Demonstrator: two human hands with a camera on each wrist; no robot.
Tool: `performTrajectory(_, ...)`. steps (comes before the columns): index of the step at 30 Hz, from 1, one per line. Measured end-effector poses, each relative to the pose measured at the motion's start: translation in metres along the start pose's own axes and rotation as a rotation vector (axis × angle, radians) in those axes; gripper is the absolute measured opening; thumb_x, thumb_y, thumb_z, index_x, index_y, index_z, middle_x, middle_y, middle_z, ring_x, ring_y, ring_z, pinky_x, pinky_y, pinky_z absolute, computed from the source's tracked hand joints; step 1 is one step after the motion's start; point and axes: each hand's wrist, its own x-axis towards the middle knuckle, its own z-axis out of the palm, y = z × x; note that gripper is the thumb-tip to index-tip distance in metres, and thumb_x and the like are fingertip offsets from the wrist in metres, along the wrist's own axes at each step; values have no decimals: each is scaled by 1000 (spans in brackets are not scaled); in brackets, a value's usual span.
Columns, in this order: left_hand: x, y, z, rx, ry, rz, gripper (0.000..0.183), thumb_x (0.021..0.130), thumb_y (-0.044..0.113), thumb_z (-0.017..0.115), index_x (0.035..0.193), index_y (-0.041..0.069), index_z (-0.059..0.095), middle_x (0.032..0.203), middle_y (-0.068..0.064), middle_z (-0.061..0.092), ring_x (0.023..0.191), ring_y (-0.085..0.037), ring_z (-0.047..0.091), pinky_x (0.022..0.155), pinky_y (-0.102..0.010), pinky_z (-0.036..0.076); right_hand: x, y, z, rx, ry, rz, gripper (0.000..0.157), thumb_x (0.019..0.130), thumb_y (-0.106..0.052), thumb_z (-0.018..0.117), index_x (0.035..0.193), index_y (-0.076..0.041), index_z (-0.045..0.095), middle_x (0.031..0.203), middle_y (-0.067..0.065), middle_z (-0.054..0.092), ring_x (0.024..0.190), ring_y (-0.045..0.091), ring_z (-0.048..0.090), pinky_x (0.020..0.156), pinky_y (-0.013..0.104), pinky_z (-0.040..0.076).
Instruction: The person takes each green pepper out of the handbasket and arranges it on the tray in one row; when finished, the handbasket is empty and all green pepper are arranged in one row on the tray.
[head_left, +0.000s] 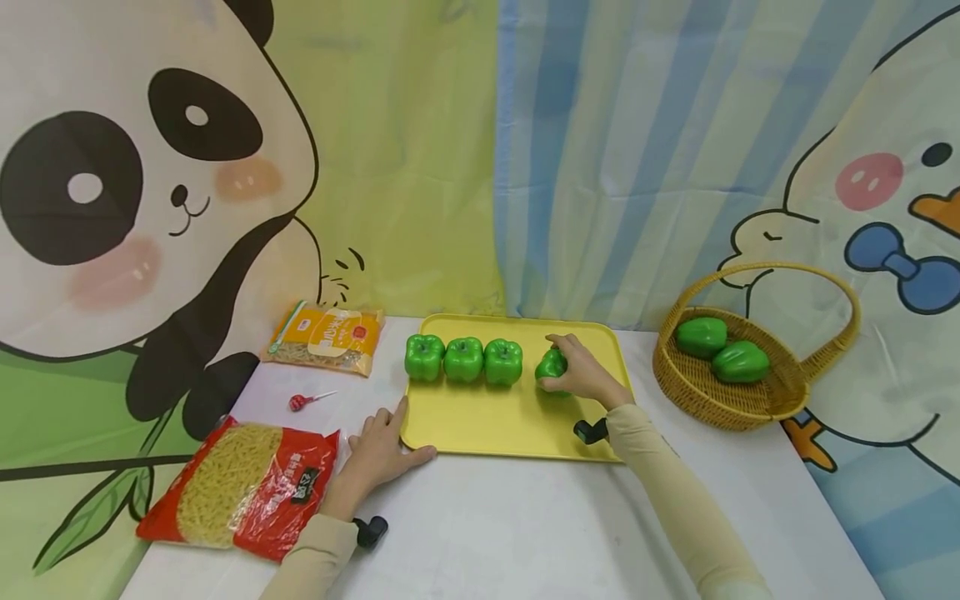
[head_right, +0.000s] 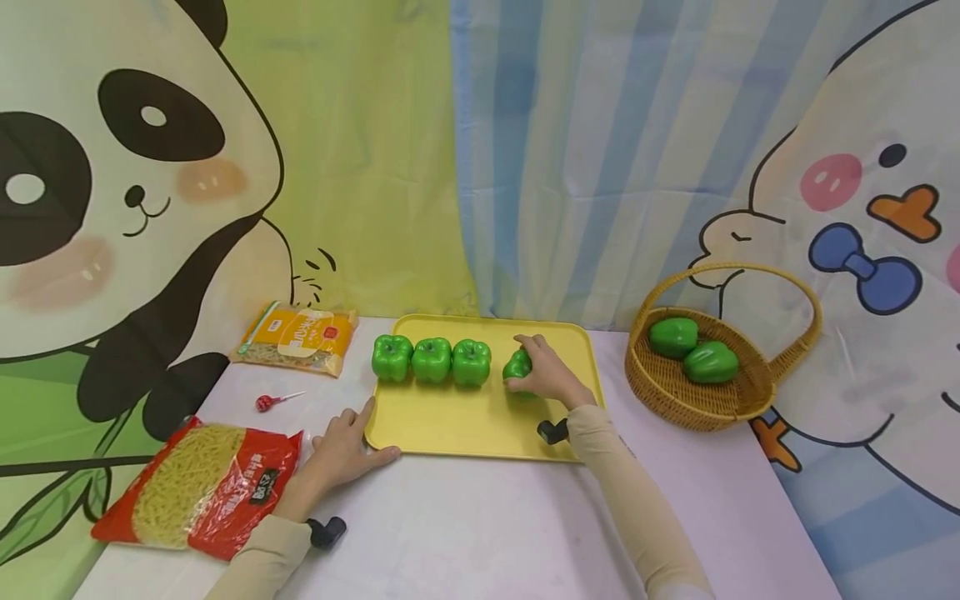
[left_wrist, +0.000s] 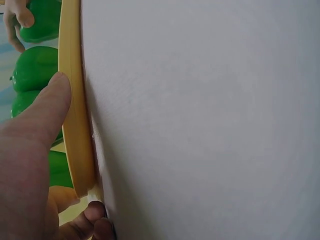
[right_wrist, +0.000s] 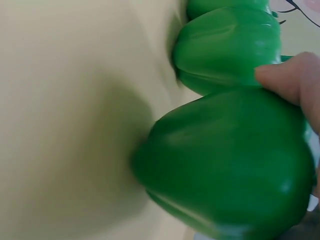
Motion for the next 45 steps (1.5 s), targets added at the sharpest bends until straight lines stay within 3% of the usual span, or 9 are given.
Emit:
performTrajectory(8, 1, 0, 5, 1, -2, -6, 116, 75, 76, 70, 161, 14, 23, 123, -14, 50, 104, -27, 43, 80, -48, 35, 0, 5, 10, 35, 63, -29, 81, 85, -42, 78, 147, -3, 43, 138, 17, 51, 115, 31, 56, 95, 49, 49)
performTrajectory(16, 1, -1, 3, 20, 3, -7, 116, 75, 76, 70, 161, 14, 23, 125, -14, 50, 106, -28, 43, 82, -52, 37, 4, 8, 12, -13, 84, -93, 74, 88, -42, 76, 146, -5, 47, 139, 18, 51, 115, 35, 57, 93, 51, 50)
performTrajectory(28, 2, 0, 0, 25, 10, 6, 117, 75, 76, 68, 161, 11, 22, 124, -15, 50, 105, -28, 44, 83, -56, 39, 17, 12, 15, 36, 71, -186, 71, 89, -39, 75, 147, -7, 49, 136, 15, 55, 113, 32, 60, 90, 47, 52)
performTrajectory(39, 2, -1, 2, 30, 5, 3, 119, 74, 80, 67, 161, 13, 22, 124, -14, 50, 105, -28, 44, 83, -57, 39, 23, 13, 14, 61, 56, -181, 73, 89, -35, 77, 148, -5, 47, 141, 17, 54, 119, 35, 59, 96, 51, 51)
performTrajectory(45, 3, -1, 2, 26, 4, 2, 118, 74, 79, 67, 161, 13, 22, 123, -14, 50, 105, -28, 44, 82, -55, 39, 22, 13, 14, 57, 48, -137, 80, 87, -39, 78, 151, -6, 43, 148, 17, 49, 127, 38, 55, 101, 54, 48)
